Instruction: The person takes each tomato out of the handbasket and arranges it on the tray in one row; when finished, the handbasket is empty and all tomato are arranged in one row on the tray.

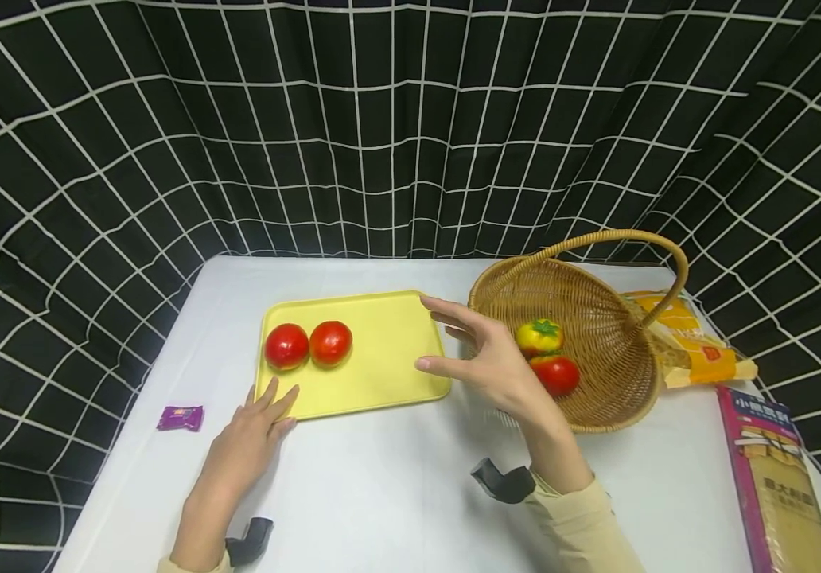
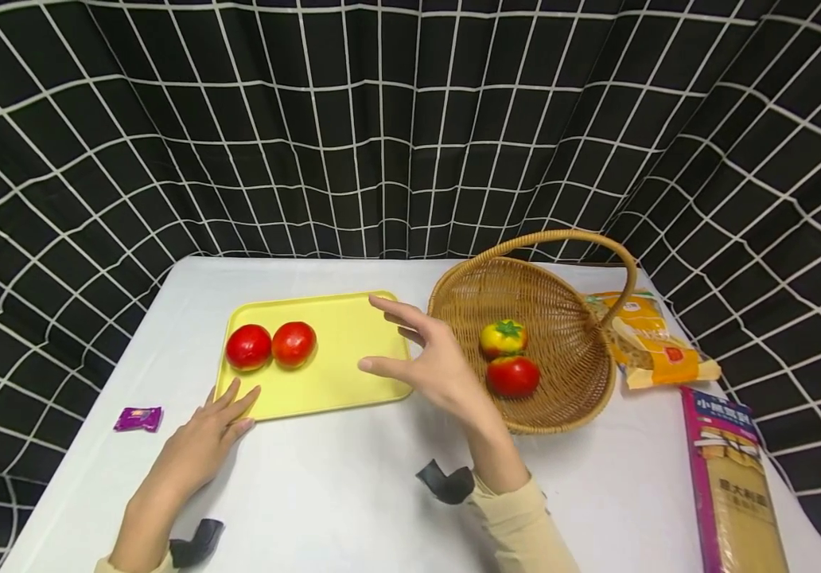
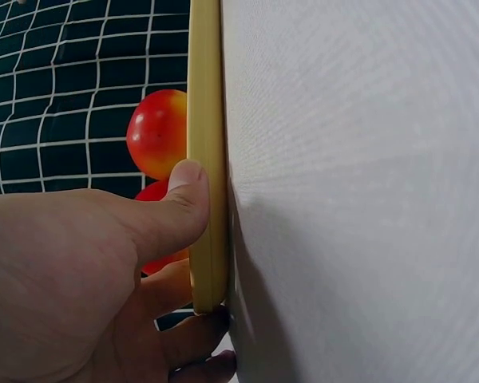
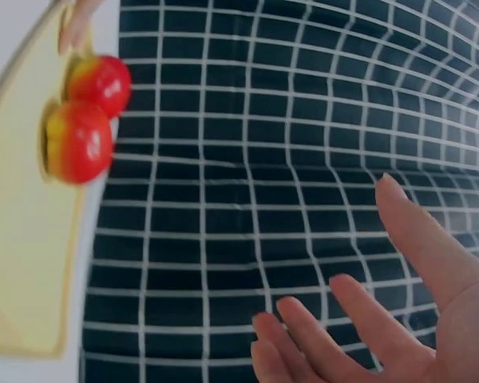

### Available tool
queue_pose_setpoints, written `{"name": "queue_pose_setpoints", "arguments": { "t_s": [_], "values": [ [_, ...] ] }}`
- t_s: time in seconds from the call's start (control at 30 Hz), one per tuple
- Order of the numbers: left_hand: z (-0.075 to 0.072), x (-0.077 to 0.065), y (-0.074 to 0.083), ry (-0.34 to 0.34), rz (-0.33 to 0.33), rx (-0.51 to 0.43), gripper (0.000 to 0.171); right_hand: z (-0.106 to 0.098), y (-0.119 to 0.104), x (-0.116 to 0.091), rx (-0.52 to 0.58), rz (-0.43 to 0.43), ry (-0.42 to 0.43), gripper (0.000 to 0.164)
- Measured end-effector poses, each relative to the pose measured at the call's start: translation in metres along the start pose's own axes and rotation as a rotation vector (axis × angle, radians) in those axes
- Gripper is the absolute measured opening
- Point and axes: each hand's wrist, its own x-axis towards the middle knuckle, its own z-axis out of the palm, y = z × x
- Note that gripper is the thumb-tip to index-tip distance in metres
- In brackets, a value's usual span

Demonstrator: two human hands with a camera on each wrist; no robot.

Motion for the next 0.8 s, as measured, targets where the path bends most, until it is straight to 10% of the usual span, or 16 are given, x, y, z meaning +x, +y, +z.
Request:
{"name": "queue_pose_setpoints", "arguments": {
  "t_s": [0.37,0.8],
  "values": [
    [-0.001,0.0,0.004,-0.028,-0.049,-0.015,0.059,-0.057,0.012,-0.033,-0.13,0.059,0.025,0.073],
    [0.0,0.002,0.002,-0.032,-0.041,-0.004,0.06,-0.11,0.05,-0.041,-0.355,0.335,0.085,0.084]
  ]
}}
